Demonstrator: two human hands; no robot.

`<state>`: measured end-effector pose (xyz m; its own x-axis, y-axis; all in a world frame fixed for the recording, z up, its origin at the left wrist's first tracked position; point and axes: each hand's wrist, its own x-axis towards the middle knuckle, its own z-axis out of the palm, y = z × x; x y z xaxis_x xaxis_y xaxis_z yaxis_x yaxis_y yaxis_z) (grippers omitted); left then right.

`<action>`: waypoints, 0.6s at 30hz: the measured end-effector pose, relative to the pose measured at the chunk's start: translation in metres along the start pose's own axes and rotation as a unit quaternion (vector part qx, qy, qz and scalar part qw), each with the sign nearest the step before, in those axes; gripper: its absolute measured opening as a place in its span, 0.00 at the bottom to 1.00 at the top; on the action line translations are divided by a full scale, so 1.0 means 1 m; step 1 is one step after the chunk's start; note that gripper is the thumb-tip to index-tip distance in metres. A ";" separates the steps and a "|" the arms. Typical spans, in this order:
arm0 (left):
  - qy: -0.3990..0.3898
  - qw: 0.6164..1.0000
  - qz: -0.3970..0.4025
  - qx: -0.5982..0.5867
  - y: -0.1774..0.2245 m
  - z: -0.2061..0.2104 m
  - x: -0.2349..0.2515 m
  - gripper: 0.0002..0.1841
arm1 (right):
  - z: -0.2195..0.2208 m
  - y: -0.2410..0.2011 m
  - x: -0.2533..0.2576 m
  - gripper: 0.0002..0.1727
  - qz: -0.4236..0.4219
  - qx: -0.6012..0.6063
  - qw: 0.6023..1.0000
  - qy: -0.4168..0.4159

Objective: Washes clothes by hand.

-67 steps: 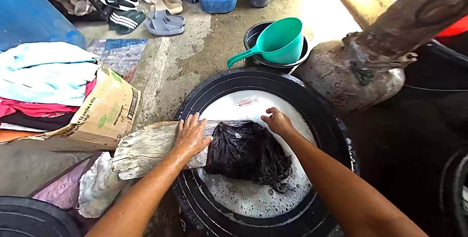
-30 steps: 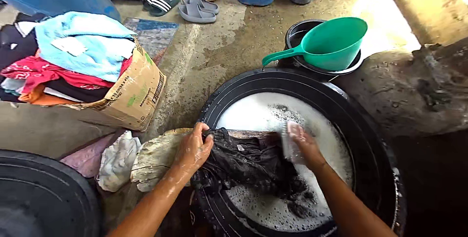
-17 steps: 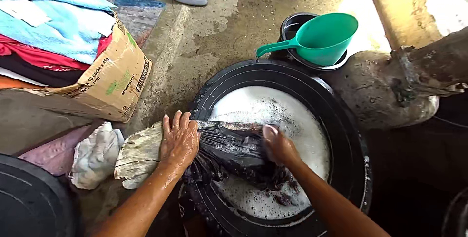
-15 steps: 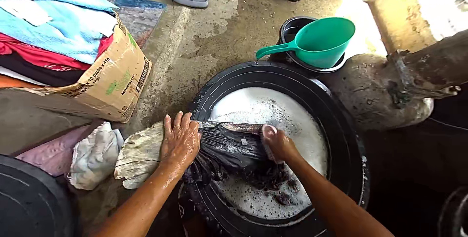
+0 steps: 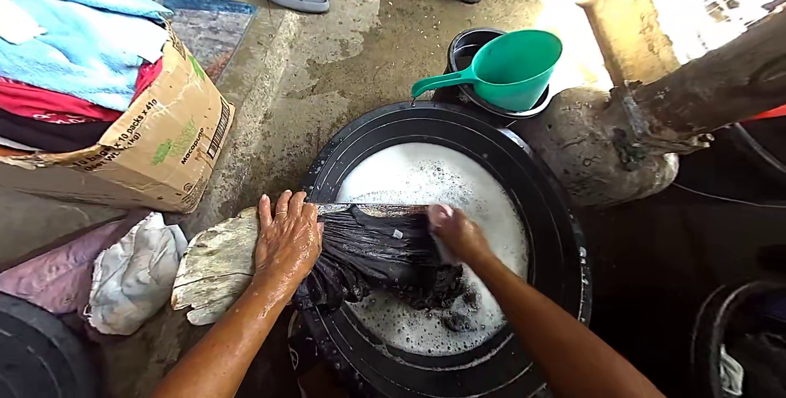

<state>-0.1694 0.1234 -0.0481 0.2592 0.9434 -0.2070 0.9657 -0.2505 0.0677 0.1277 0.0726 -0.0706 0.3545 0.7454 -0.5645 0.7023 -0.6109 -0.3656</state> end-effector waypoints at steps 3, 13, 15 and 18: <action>0.024 1.000 0.006 -0.010 -0.003 0.005 -0.003 0.16 | 0.029 -0.101 -0.038 0.32 -0.143 0.129 0.981 -0.009; 0.029 1.000 0.009 0.002 -0.002 0.006 -0.001 0.15 | 0.002 0.024 0.026 0.35 0.011 -0.044 0.999 -0.022; 0.034 0.999 0.014 -0.007 -0.002 0.008 -0.002 0.16 | -0.001 -0.021 0.009 0.34 -0.042 0.004 0.999 -0.016; 0.058 0.998 0.023 -0.014 -0.006 0.011 -0.004 0.15 | 0.028 -0.123 -0.035 0.32 -0.178 0.103 0.977 -0.053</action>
<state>-0.1758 0.1190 -0.0581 0.2978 0.9505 -0.0891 0.9519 -0.2886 0.1025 0.0121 0.1142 -0.0263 0.0371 0.8950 -0.4445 0.6266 -0.3673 -0.6874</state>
